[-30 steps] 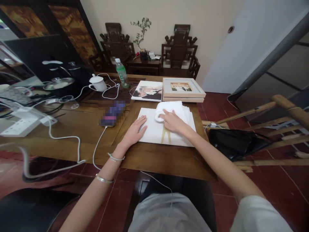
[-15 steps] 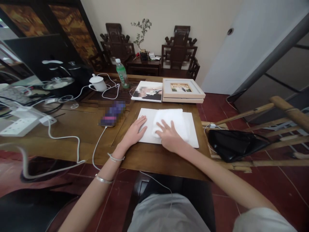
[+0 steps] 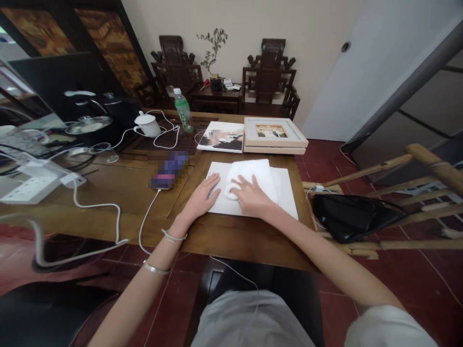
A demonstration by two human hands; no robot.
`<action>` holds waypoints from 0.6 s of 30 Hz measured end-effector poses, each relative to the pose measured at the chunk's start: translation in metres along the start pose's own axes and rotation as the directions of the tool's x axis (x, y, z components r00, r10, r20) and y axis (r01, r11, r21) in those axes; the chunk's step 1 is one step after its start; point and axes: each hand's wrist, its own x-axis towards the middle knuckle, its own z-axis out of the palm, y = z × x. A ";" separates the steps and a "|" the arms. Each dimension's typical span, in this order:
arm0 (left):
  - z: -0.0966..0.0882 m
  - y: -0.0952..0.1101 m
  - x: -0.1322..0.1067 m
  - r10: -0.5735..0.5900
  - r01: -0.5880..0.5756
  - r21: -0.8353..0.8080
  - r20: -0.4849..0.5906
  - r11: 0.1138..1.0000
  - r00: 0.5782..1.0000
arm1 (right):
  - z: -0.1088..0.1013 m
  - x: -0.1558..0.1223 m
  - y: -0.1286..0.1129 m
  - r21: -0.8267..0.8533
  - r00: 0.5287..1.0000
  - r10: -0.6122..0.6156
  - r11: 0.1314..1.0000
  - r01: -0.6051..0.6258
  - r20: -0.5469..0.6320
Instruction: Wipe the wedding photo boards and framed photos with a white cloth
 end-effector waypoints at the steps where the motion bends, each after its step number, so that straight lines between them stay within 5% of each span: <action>1: 0.000 0.000 0.000 0.000 0.000 -0.003 -0.002 1.000 1.000 | -0.002 0.012 0.010 -0.004 1.000 -0.006 1.000 0.006 -0.027; 5: -0.001 0.001 0.000 -0.003 0.003 -0.011 -0.006 1.000 1.000 | -0.011 0.048 0.039 -0.014 0.998 0.045 0.999 -0.046 -0.053; 9: -0.001 0.001 0.000 -0.002 0.002 -0.005 -0.004 1.000 1.000 | -0.011 0.053 0.038 -0.043 0.996 0.057 0.997 -0.060 -0.066; 18: 0.002 -0.002 0.000 0.004 -0.004 0.007 -0.018 1.000 1.000 | 0.013 -0.035 -0.036 -0.121 0.990 -0.132 0.985 0.124 -0.058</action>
